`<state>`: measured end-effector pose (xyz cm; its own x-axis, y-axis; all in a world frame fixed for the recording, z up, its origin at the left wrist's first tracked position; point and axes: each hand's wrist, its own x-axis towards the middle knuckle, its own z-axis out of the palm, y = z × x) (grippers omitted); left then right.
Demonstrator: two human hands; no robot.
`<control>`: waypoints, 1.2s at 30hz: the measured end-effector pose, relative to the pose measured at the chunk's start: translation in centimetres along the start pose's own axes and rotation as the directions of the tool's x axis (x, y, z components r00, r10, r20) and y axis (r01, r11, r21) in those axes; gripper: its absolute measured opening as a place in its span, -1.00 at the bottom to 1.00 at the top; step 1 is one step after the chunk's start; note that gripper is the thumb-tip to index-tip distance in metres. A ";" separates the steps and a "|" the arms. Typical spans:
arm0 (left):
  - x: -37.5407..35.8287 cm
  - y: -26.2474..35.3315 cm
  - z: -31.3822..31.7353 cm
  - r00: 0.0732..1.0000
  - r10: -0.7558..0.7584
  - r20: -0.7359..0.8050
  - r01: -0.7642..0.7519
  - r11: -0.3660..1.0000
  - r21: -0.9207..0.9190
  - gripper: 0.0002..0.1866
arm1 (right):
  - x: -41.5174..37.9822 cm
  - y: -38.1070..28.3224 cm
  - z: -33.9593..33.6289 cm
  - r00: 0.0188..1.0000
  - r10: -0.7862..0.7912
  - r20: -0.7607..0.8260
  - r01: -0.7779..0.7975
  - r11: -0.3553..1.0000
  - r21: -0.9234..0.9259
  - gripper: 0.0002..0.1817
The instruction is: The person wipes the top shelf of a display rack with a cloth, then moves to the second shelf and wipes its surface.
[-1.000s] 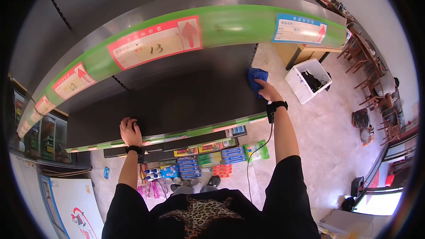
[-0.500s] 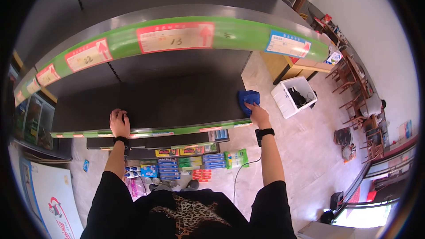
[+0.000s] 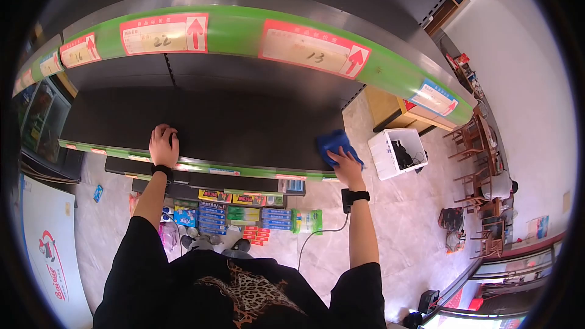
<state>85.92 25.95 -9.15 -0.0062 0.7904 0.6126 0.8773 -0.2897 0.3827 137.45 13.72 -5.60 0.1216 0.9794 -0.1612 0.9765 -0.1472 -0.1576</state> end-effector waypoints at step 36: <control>0.1 -0.1 -0.2 0.999 -0.024 0.025 0.025 0.998 -0.063 -0.74 | 13.4 -38.5 4.1 0.829 -0.537 0.159 0.525 0.844 0.111 -0.50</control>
<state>85.68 25.97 -8.97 -0.0149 0.8104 0.5857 0.8449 -0.3031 0.4408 100.79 31.91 -5.65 -0.4515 0.8687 -0.2038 0.8681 0.3747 -0.3256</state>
